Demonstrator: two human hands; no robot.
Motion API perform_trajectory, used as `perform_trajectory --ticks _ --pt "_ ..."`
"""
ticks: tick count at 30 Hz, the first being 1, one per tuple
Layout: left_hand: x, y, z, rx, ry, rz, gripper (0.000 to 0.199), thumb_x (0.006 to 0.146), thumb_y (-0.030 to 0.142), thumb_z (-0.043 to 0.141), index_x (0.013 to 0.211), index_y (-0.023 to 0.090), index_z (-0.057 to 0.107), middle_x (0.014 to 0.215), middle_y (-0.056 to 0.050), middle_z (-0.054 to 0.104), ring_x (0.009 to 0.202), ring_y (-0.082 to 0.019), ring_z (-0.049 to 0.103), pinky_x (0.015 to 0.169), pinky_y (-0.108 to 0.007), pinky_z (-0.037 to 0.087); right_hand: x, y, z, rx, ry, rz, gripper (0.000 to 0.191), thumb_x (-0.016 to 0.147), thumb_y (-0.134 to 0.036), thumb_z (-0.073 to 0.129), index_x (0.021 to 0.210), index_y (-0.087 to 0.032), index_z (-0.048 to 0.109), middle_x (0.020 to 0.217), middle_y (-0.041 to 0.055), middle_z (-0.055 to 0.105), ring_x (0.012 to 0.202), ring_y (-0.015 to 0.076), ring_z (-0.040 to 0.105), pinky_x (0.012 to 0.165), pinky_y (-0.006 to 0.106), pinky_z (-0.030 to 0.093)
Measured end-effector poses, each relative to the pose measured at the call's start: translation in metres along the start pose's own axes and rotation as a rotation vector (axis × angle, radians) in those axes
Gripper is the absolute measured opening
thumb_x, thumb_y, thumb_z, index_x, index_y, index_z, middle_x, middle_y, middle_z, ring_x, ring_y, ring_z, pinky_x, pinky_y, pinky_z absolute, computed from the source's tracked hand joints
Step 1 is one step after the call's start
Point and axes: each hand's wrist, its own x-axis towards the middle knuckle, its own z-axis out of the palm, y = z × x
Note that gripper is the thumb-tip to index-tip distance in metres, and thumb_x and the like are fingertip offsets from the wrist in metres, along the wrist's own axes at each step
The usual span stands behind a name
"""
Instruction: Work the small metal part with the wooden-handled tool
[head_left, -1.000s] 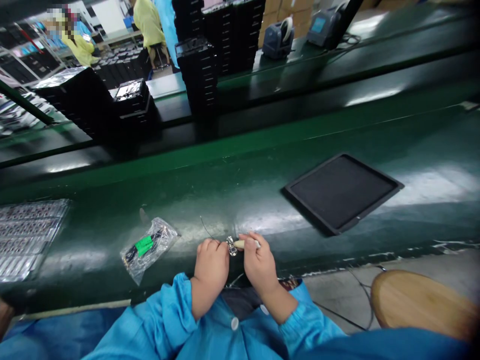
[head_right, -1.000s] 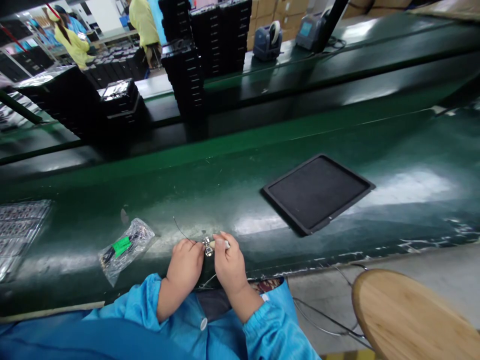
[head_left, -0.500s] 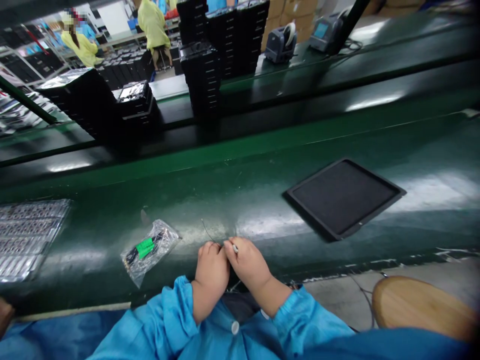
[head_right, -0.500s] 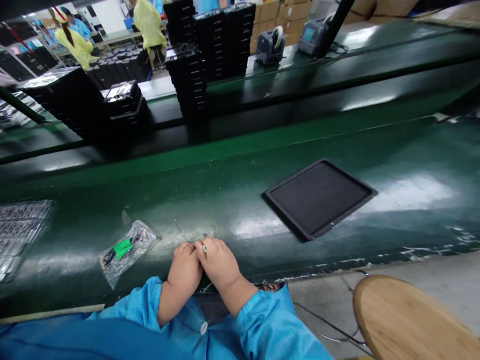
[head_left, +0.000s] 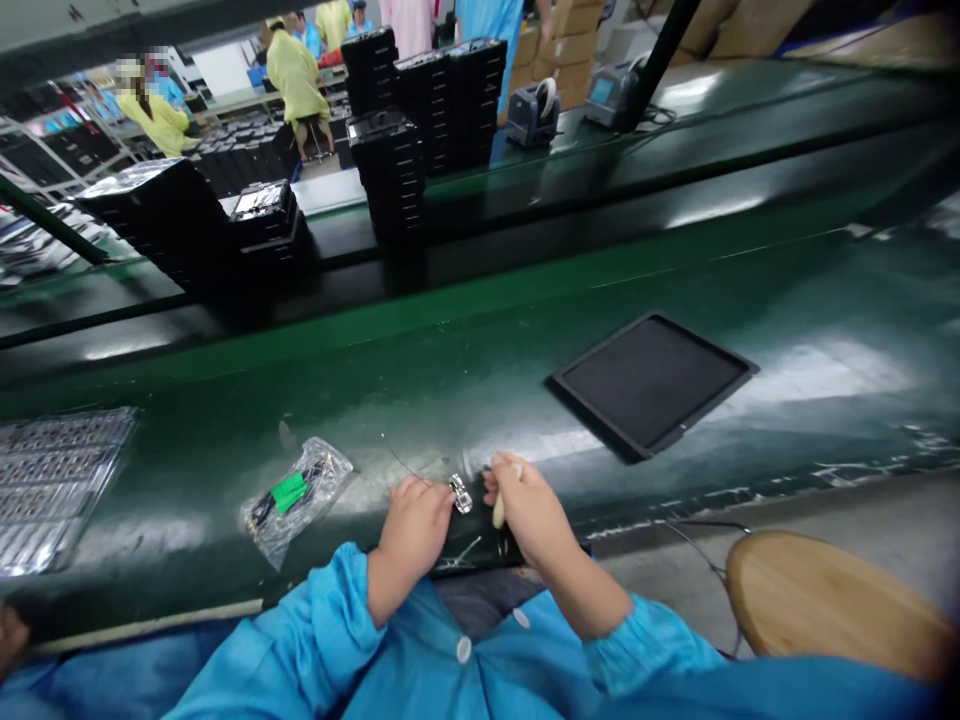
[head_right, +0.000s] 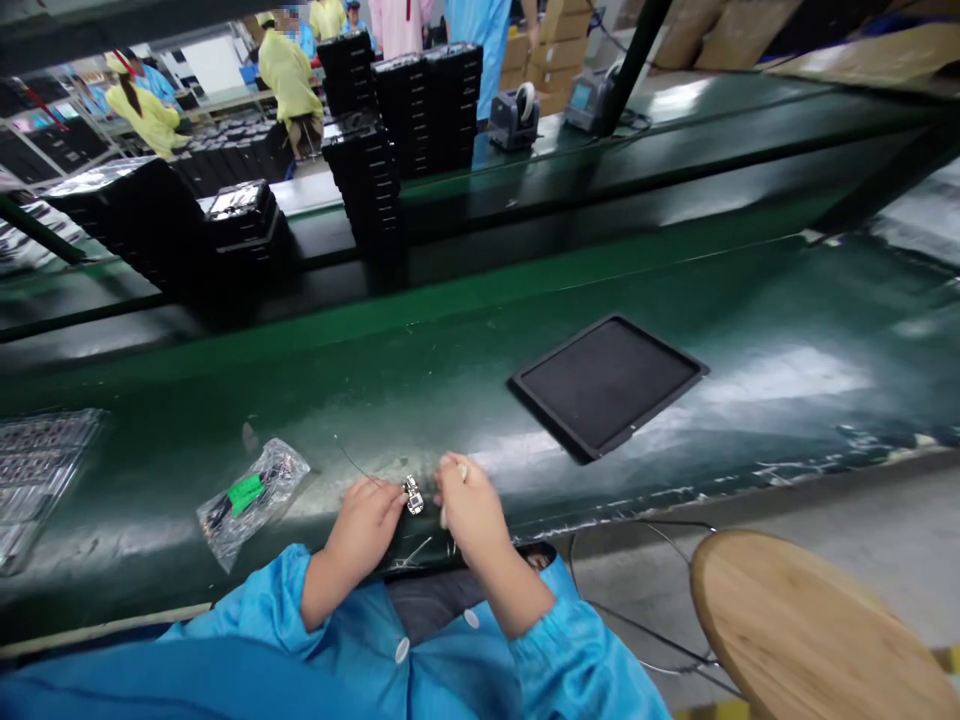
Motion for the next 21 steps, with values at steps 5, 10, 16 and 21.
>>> perform_trajectory --ticks 5,10,16,21 --pt "-0.006 -0.009 -0.008 -0.021 0.0 0.198 0.027 0.086 0.033 0.043 0.097 0.029 0.067 0.102 0.001 0.06 0.103 -0.01 0.051 0.1 -0.029 0.046 -0.02 0.01 -0.019 -0.296 -0.407 0.062 0.062 0.088 -0.041 0.043 0.146 -0.023 0.03 0.074 -0.0009 0.053 0.054 0.0052 0.045 0.051 0.018 0.034" --pt "-0.01 -0.01 -0.012 0.045 0.078 0.337 0.029 0.085 0.035 0.043 0.098 0.029 0.069 0.099 -0.002 0.061 0.099 -0.012 0.056 0.092 -0.033 0.053 -0.022 0.019 -0.018 -0.455 -0.447 -0.094 0.062 0.088 -0.039 0.04 0.146 -0.02 0.031 0.068 -0.0009 0.052 0.057 0.0068 0.044 0.054 0.019 0.034" --pt "-0.013 -0.008 -0.012 0.014 -0.051 0.181 0.031 0.087 0.029 0.042 0.104 0.023 0.067 0.104 -0.001 0.061 0.106 -0.012 0.053 0.107 -0.035 0.044 -0.021 0.022 0.0 -0.414 -0.29 -0.044 0.038 0.084 -0.034 0.048 0.116 -0.015 0.05 0.084 0.001 0.057 0.067 0.0091 0.049 0.067 0.023 0.038" --pt "-0.016 -0.001 -0.013 -0.072 -0.16 0.036 0.031 0.09 0.029 0.036 0.103 0.021 0.063 0.105 0.001 0.061 0.102 -0.009 0.052 0.103 -0.03 0.043 -0.021 0.024 0.001 -0.438 -0.242 -0.101 0.042 0.085 -0.031 0.049 0.123 -0.015 0.05 0.108 0.0019 0.057 0.099 0.0113 0.051 0.091 0.023 0.036"
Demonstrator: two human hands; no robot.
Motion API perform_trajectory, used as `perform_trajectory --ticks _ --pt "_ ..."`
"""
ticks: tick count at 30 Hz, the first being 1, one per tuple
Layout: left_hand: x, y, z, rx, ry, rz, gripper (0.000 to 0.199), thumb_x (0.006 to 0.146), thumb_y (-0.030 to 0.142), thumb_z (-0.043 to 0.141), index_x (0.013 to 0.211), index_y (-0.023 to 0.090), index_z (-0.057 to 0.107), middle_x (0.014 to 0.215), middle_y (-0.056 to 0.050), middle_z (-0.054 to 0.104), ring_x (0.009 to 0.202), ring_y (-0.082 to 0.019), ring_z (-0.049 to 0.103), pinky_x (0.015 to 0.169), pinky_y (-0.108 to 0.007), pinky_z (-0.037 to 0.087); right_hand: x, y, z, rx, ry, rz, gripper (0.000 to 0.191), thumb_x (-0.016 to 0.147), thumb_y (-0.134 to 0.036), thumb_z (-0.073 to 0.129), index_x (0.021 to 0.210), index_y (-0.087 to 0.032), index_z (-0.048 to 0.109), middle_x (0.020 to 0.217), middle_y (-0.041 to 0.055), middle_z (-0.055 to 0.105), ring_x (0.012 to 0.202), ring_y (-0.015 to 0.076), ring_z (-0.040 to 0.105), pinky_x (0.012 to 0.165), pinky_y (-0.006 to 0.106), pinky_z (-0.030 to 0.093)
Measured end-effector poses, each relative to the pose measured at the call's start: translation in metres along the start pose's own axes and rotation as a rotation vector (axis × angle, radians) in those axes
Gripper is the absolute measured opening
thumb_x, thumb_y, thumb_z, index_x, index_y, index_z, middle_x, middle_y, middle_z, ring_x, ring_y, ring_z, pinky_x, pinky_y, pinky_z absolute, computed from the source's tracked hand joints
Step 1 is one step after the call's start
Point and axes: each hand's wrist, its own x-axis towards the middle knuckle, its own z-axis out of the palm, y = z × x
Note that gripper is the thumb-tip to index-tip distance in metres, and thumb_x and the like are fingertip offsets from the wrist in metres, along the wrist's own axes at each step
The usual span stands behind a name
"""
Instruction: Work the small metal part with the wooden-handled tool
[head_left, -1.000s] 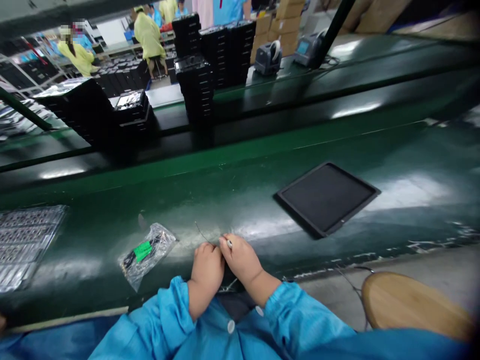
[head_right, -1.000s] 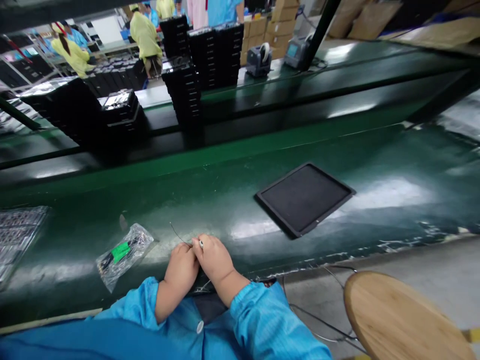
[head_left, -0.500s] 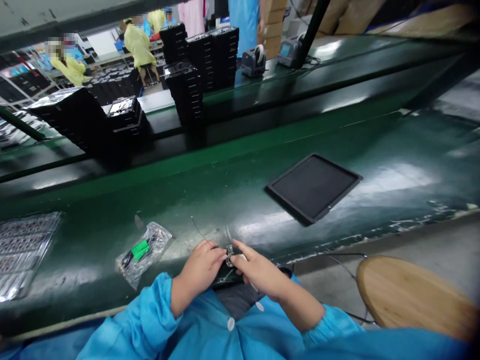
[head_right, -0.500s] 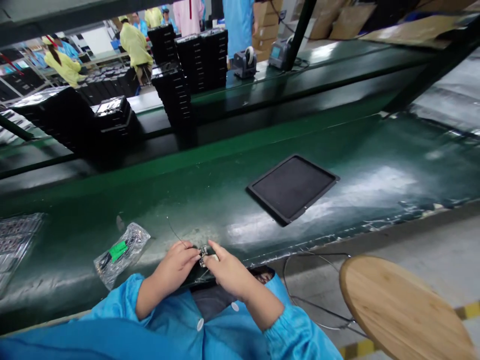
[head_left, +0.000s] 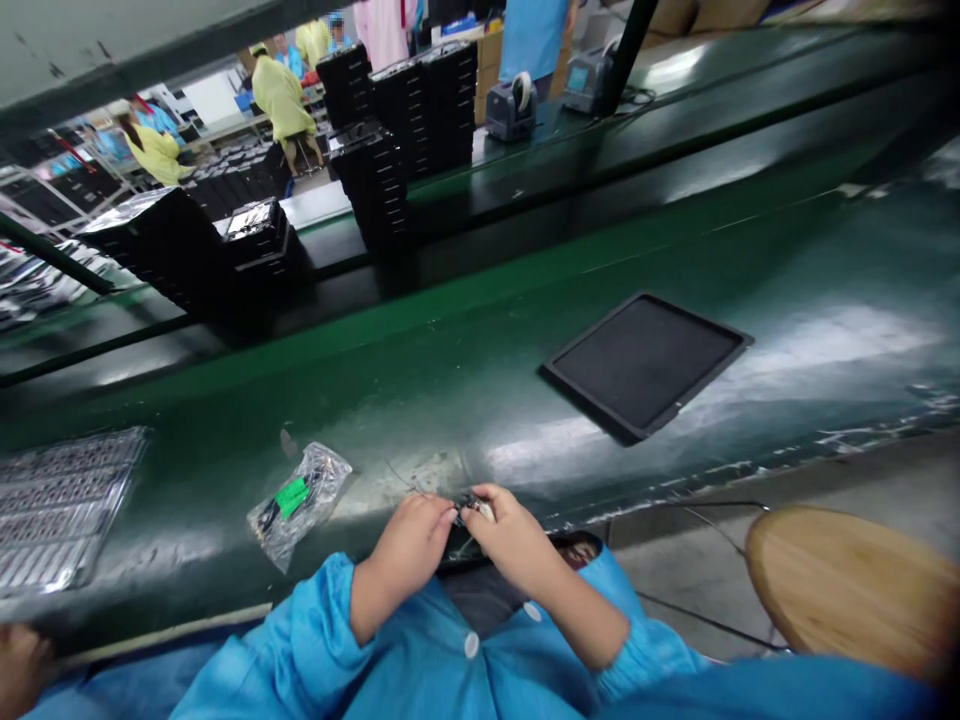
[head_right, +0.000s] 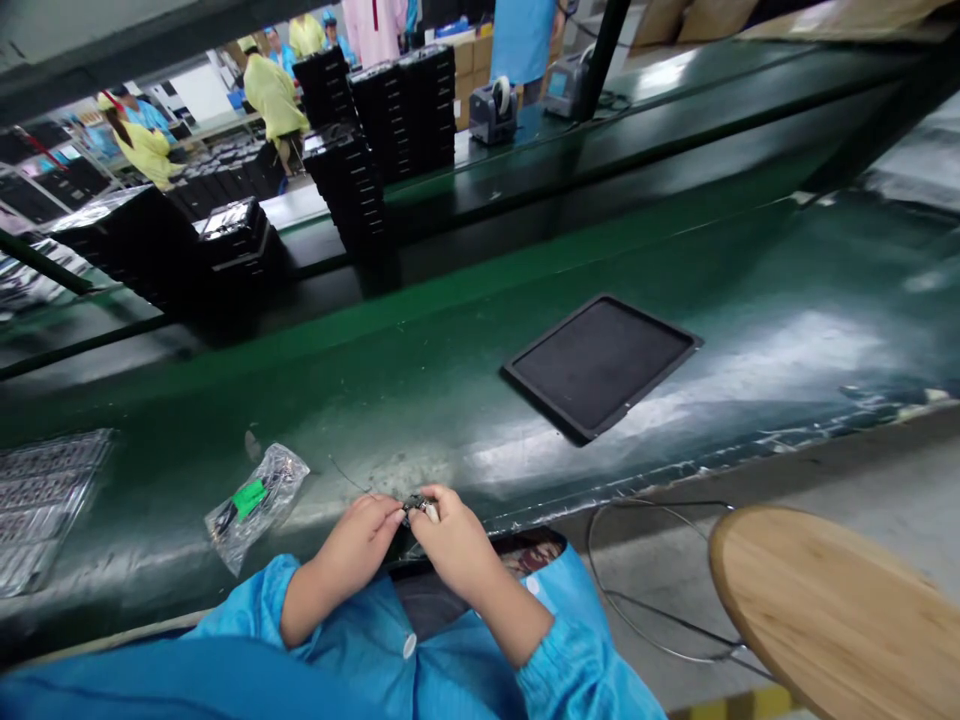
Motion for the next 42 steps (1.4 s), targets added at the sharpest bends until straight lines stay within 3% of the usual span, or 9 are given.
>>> perform_trajectory --ticks 2,7,16,20,23,32,42 --pt "0.0 0.003 0.0 -0.024 -0.011 -0.025 0.032 0.09 0.028 0.034 0.101 0.02 0.063 0.105 0.001 0.06 0.102 -0.01 0.051 0.103 -0.03 0.041 0.0 0.004 0.0 -0.001 -0.029 -0.036 0.05 0.085 -0.034 0.045 0.132 -0.017 0.047 0.11 0.0025 0.057 0.1 0.0123 0.052 0.093 0.025 0.036" --pt "-0.002 0.005 0.0 -0.054 -0.036 -0.06 0.031 0.09 0.029 0.035 0.099 0.02 0.063 0.104 0.001 0.06 0.101 -0.011 0.051 0.1 -0.029 0.04 0.002 0.011 0.002 -0.033 -0.023 -0.042 0.055 0.083 -0.043 0.04 0.129 -0.017 0.051 0.08 0.0043 0.058 0.07 0.0142 0.052 0.074 0.028 0.04" --pt "-0.001 0.005 0.001 -0.098 -0.025 -0.096 0.033 0.089 0.033 0.033 0.094 0.021 0.063 0.1 0.001 0.062 0.097 -0.012 0.052 0.096 -0.029 0.038 0.002 0.01 0.002 -0.058 -0.028 0.007 0.056 0.081 -0.046 0.039 0.128 -0.016 0.05 0.076 0.0043 0.058 0.069 0.0149 0.053 0.072 0.028 0.04" --pt "0.003 0.006 -0.001 -0.131 -0.042 -0.081 0.034 0.088 0.035 0.033 0.091 0.02 0.064 0.096 0.001 0.063 0.091 -0.011 0.053 0.088 -0.026 0.037 0.003 0.017 0.004 -0.011 -0.012 -0.039 0.062 0.078 -0.052 0.037 0.125 -0.015 0.051 0.083 0.0066 0.059 0.067 0.015 0.053 0.069 0.029 0.041" --pt "0.004 0.007 -0.003 -0.16 -0.074 -0.079 0.034 0.087 0.035 0.033 0.087 0.019 0.063 0.092 0.0 0.062 0.085 -0.009 0.051 0.083 -0.024 0.035 0.004 0.02 0.004 -0.021 -0.001 -0.031 0.066 0.076 -0.055 0.036 0.126 -0.014 0.051 0.075 0.0059 0.057 0.063 0.0153 0.051 0.066 0.029 0.039" --pt "0.003 0.012 -0.006 -0.23 -0.129 -0.15 0.032 0.087 0.034 0.032 0.088 0.016 0.059 0.093 -0.001 0.06 0.085 -0.007 0.051 0.08 -0.019 0.035 0.001 0.008 0.003 0.028 0.018 0.021 0.047 0.085 -0.038 0.044 0.124 -0.013 0.051 0.068 -0.0002 0.057 0.058 0.0089 0.051 0.062 0.021 0.038" --pt "0.003 0.012 -0.007 -0.207 -0.142 -0.123 0.033 0.085 0.032 0.031 0.088 0.015 0.059 0.092 -0.002 0.061 0.084 -0.007 0.051 0.079 -0.02 0.035 0.002 0.015 0.003 -0.058 0.024 0.017 0.052 0.084 -0.045 0.04 0.125 -0.015 0.05 0.069 0.0018 0.056 0.065 0.0134 0.054 0.07 0.026 0.039"
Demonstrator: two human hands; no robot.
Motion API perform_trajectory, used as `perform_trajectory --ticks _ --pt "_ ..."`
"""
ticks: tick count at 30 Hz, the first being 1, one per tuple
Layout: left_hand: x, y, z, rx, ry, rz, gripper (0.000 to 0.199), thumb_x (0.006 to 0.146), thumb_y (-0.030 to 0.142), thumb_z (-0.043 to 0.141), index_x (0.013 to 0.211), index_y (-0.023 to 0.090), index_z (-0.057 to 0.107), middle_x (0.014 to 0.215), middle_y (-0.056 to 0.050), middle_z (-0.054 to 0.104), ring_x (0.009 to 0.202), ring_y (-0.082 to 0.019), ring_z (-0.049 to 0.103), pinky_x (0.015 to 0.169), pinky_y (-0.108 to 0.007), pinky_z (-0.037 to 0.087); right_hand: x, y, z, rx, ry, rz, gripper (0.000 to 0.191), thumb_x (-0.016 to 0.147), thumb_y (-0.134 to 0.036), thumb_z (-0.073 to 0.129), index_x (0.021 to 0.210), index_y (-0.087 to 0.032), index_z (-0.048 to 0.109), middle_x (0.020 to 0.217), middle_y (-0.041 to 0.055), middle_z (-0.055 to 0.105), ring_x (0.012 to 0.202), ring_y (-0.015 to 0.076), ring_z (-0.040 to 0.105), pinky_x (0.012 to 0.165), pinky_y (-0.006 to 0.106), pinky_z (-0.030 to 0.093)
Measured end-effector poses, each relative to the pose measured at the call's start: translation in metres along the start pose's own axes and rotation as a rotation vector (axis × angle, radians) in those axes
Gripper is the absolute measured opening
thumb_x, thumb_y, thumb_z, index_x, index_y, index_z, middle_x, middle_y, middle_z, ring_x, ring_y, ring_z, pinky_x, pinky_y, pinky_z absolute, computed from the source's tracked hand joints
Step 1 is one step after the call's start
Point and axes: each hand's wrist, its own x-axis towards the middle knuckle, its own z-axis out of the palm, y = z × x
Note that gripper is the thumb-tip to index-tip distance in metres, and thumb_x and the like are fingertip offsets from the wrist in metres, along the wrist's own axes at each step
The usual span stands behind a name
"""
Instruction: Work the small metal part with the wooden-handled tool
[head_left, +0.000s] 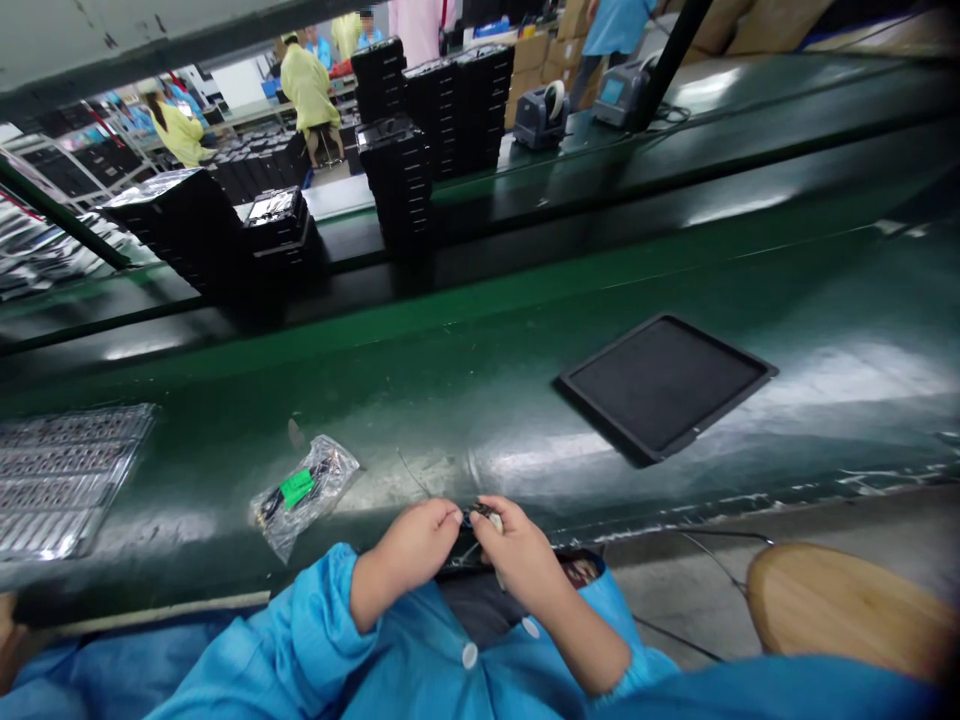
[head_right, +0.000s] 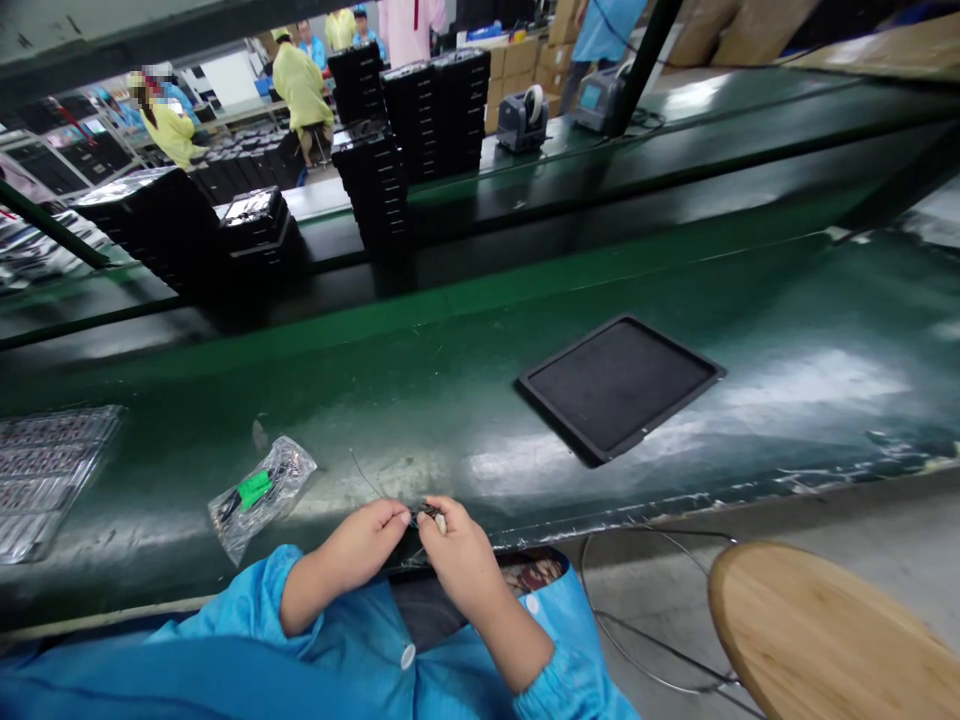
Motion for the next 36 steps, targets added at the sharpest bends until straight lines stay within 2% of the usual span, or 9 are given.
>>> perform_trajectory --ticks 5,7,11,15,21,24,29,36 --pt "0.0 -0.003 0.002 0.044 0.026 0.042 0.033 0.085 0.032 0.029 0.08 0.015 0.057 0.083 -0.003 0.059 0.074 -0.007 0.046 0.072 -0.021 0.031 -0.001 -0.002 0.0 0.023 0.003 0.003 0.05 0.084 -0.043 0.041 0.124 -0.014 0.051 0.076 0.0023 0.059 0.068 0.0125 0.055 0.072 0.025 0.04" --pt "0.0 -0.004 0.003 0.069 0.033 0.057 0.033 0.085 0.031 0.029 0.079 0.015 0.057 0.082 -0.002 0.059 0.074 -0.007 0.046 0.072 -0.022 0.03 -0.001 -0.003 0.0 0.041 0.012 0.005 0.05 0.083 -0.042 0.043 0.123 -0.014 0.051 0.073 0.0014 0.058 0.065 0.0115 0.055 0.07 0.024 0.04" --pt "0.0 -0.006 0.007 0.148 0.064 0.076 0.034 0.087 0.031 0.027 0.085 0.016 0.058 0.09 -0.004 0.06 0.085 -0.011 0.05 0.082 -0.026 0.034 -0.002 -0.004 -0.002 0.093 -0.007 0.016 0.046 0.084 -0.038 0.046 0.122 -0.013 0.052 0.061 -0.0018 0.054 0.059 0.0086 0.051 0.063 0.02 0.038" --pt "0.002 -0.009 0.008 0.185 0.067 0.066 0.036 0.088 0.028 0.026 0.094 0.017 0.059 0.099 -0.003 0.06 0.096 -0.013 0.052 0.093 -0.029 0.038 -0.003 -0.005 -0.004 0.11 -0.06 0.034 0.045 0.086 -0.037 0.047 0.124 -0.014 0.05 0.07 -0.001 0.057 0.057 0.0058 0.05 0.059 0.018 0.038" --pt "0.005 -0.01 0.007 0.184 0.062 0.069 0.036 0.09 0.029 0.026 0.095 0.018 0.06 0.099 -0.001 0.06 0.096 -0.013 0.053 0.095 -0.03 0.041 0.001 -0.005 -0.007 0.152 -0.11 0.096 0.044 0.088 -0.036 0.046 0.127 -0.016 0.048 0.066 -0.0024 0.055 0.058 0.0055 0.051 0.059 0.017 0.038" --pt "0.005 -0.009 0.009 0.189 0.068 0.049 0.036 0.09 0.03 0.026 0.098 0.018 0.06 0.101 -0.001 0.06 0.1 -0.013 0.053 0.098 -0.031 0.041 0.006 -0.002 -0.007 0.214 -0.128 0.092 0.045 0.087 -0.038 0.047 0.127 -0.016 0.047 0.072 -0.0019 0.057 0.061 0.0058 0.053 0.061 0.018 0.039" --pt "0.006 -0.009 0.013 0.214 0.076 0.036 0.039 0.091 0.03 0.024 0.1 0.017 0.059 0.104 -0.002 0.059 0.104 -0.014 0.052 0.102 -0.033 0.04 0.011 0.0 -0.005 0.405 -0.163 0.113 0.044 0.082 -0.034 0.05 0.12 -0.013 0.048 0.076 -0.0017 0.056 0.055 0.0057 0.051 0.054 0.018 0.038" --pt "0.006 -0.011 0.014 0.238 0.076 0.051 0.038 0.09 0.029 0.022 0.097 0.017 0.058 0.101 -0.003 0.059 0.103 -0.016 0.053 0.1 -0.036 0.041 0.009 -0.009 -0.007 0.488 -0.168 0.195 0.033 0.082 -0.027 0.051 0.112 -0.013 0.049 0.07 -0.0013 0.055 0.05 0.0052 0.048 0.051 0.017 0.036"
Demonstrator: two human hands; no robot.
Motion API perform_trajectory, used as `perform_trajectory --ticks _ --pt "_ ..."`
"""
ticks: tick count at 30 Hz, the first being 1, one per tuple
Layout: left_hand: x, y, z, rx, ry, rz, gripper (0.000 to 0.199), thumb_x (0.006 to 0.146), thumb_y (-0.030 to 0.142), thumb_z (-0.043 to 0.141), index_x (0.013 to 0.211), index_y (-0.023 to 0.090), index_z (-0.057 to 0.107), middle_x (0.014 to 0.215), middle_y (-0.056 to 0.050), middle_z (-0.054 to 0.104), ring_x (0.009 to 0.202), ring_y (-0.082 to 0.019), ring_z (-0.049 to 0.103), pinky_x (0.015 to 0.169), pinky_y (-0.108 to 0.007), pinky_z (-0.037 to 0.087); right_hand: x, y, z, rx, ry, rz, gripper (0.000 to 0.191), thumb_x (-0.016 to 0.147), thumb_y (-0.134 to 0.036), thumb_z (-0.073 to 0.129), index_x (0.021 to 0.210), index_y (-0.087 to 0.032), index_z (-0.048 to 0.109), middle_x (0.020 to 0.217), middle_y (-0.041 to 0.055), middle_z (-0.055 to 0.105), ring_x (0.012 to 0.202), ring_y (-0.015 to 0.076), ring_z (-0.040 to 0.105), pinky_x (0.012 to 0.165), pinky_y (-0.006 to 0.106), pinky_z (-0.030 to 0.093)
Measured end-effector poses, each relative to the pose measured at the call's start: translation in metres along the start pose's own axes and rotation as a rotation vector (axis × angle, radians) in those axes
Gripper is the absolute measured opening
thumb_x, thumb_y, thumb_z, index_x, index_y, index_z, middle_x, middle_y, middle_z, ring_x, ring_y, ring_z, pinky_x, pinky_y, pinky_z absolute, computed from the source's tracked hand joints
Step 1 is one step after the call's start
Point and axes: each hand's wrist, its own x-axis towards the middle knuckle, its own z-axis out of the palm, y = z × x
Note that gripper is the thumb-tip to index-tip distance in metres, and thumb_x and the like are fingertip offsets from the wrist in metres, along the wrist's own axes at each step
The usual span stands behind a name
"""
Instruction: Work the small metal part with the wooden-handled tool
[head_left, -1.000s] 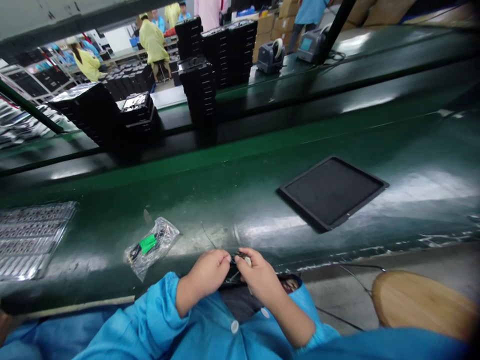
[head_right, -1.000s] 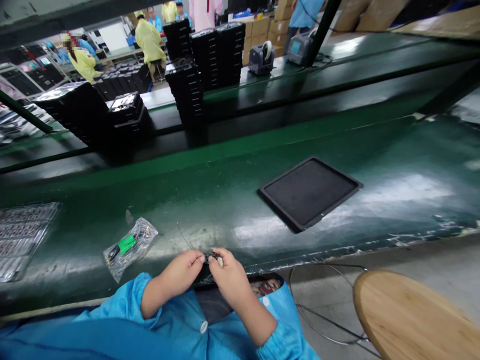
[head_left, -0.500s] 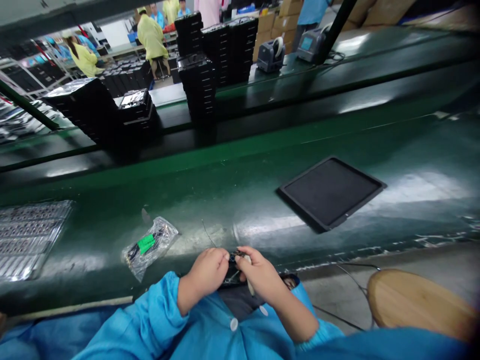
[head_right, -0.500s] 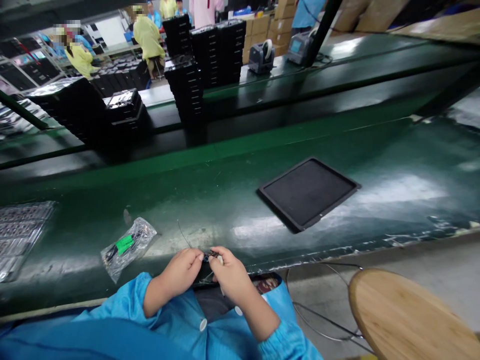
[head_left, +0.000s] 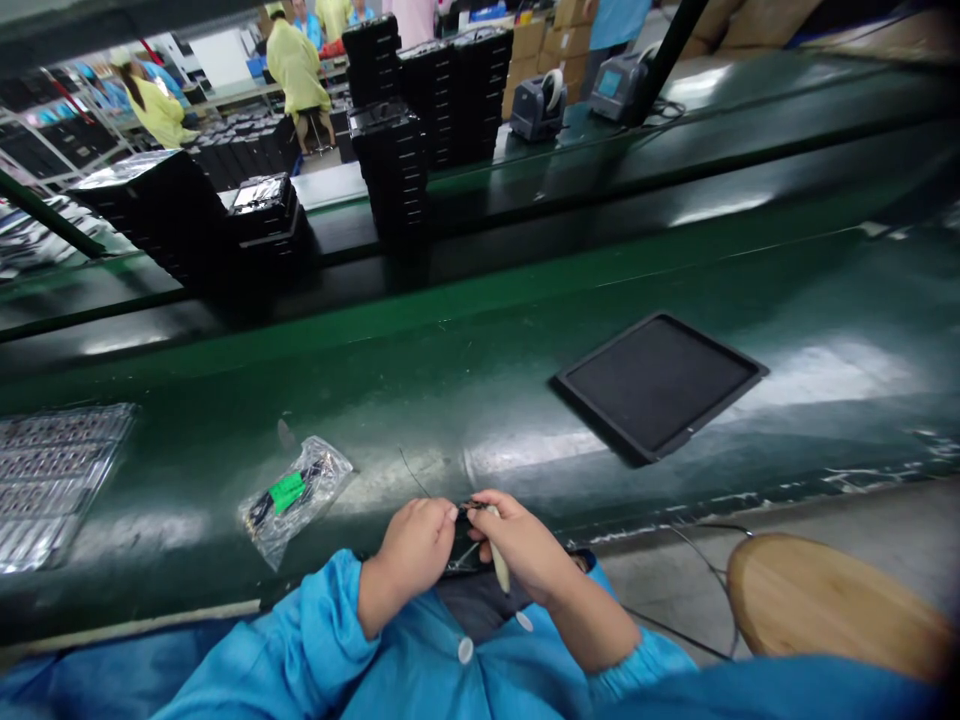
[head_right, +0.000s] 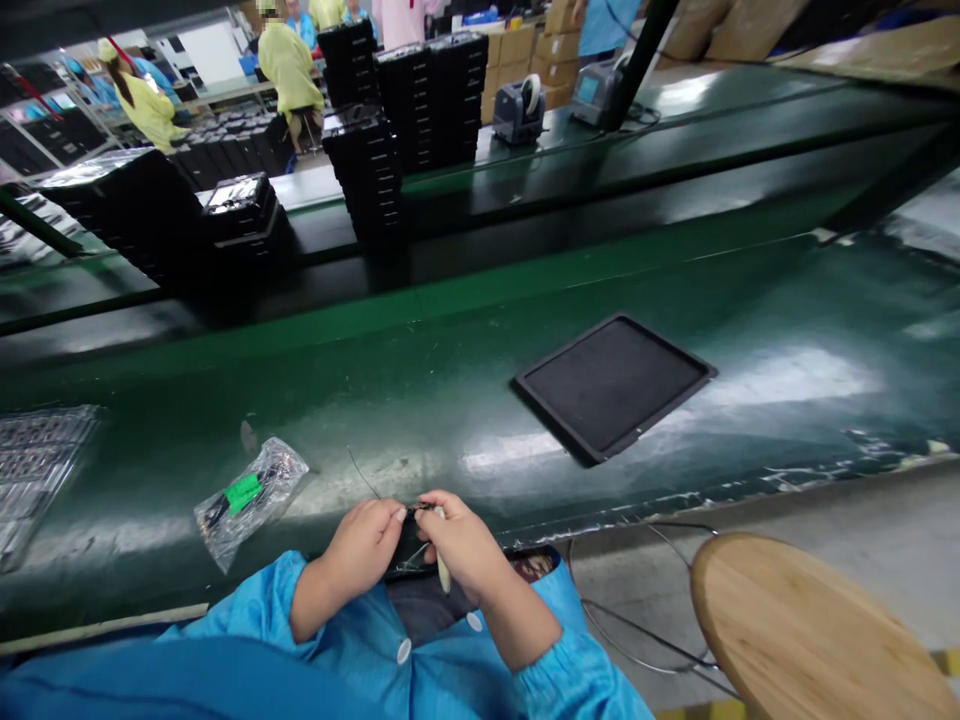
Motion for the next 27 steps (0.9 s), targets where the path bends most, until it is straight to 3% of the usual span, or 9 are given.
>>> perform_trajectory --ticks 8,17,27 --pt "0.002 -0.002 0.002 0.02 0.003 -0.002 0.039 0.09 0.029 0.021 0.097 0.017 0.058 0.101 -0.003 0.059 0.103 -0.017 0.052 0.099 -0.036 0.041 0.003 -0.003 0.0 0.037 -0.015 0.038 0.031 0.083 -0.022 0.05 0.112 -0.012 0.047 0.068 -0.0012 0.054 0.05 0.0052 0.047 0.049 0.016 0.036" --pt "0.002 0.004 -0.004 -0.012 -0.008 -0.031 0.037 0.089 0.031 0.022 0.092 0.018 0.057 0.098 -0.002 0.06 0.1 -0.016 0.054 0.095 -0.034 0.041 -0.001 -0.001 -0.006 0.052 -0.062 0.024 0.055 0.086 -0.028 0.049 0.139 -0.016 0.035 0.076 0.0023 0.058 0.051 0.006 0.051 0.051 0.016 0.038" --pt "0.003 0.002 -0.006 -0.082 0.014 -0.027 0.04 0.088 0.036 0.022 0.088 0.019 0.058 0.094 -0.002 0.06 0.095 -0.014 0.053 0.089 -0.029 0.038 0.002 0.004 -0.01 -0.018 -0.07 -0.019 0.057 0.086 -0.029 0.049 0.14 -0.017 0.034 0.08 0.0028 0.059 0.052 0.0051 0.052 0.052 0.016 0.038"
